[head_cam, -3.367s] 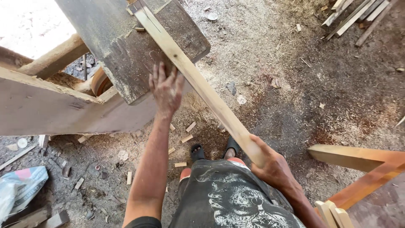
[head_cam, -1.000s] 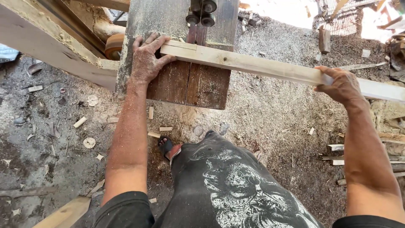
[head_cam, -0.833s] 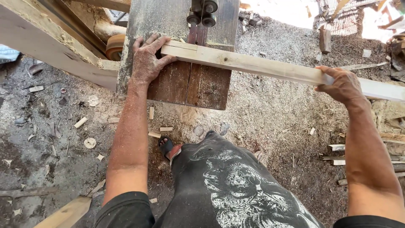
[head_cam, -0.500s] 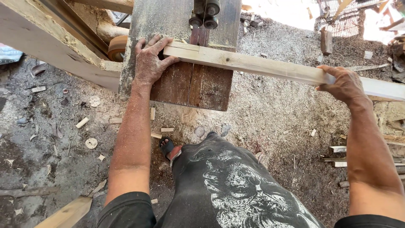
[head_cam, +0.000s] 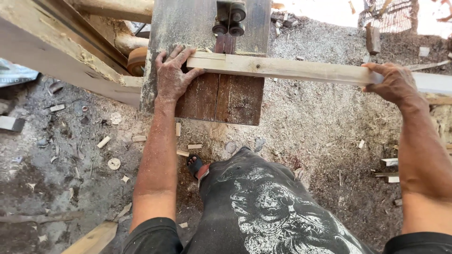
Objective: Cutting and shaping wooden planks using a bandsaw in a workshop.
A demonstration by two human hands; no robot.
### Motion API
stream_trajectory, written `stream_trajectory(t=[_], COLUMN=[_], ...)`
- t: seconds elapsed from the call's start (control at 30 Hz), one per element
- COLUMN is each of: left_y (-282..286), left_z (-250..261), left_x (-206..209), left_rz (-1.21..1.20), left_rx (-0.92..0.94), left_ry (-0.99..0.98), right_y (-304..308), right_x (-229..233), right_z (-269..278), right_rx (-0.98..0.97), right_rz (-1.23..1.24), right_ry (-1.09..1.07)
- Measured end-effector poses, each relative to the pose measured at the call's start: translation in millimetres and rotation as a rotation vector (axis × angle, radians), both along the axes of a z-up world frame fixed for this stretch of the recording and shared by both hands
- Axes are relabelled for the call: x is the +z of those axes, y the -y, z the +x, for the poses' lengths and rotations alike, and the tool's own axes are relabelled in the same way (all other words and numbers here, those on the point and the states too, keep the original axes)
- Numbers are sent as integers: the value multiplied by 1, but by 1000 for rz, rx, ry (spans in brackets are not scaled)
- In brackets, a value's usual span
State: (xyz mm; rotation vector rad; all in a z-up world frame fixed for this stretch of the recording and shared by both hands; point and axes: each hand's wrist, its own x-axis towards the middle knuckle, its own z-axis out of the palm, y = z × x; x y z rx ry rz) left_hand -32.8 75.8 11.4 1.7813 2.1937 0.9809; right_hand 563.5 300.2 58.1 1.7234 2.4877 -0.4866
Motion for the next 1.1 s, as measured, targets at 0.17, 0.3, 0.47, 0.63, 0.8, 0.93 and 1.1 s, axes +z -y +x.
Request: stream_trajectory(t=[0.17, 0.3, 0.47, 0.63, 0.8, 0.93, 1.1], left_y=[-1, 2, -2, -3, -3, -11, -9], left_z=[-1, 3, 1, 10, 3, -8, 1], left_x=[1, 3, -1, 18, 3, -24, -3], left_rz=[17, 12, -41, -147, -24, -23, 6], left_rx=[-8, 2, 27, 67, 40, 54, 49], left_ry=[-29, -4, 11, 55, 0, -19, 13], right_y=[-7, -12, -19, -22, -22, -23, -11], right_x=[-3, -5, -7, -11, -9, -6, -9], right_z=[-3, -4, -3, 0, -4, -6, 2], right_rx=[-5, -11, 16, 27, 43, 24, 30], right_rz=[6, 6, 31, 39, 50, 21, 29], right_ry=[-5, 30, 21, 47, 25, 59, 24])
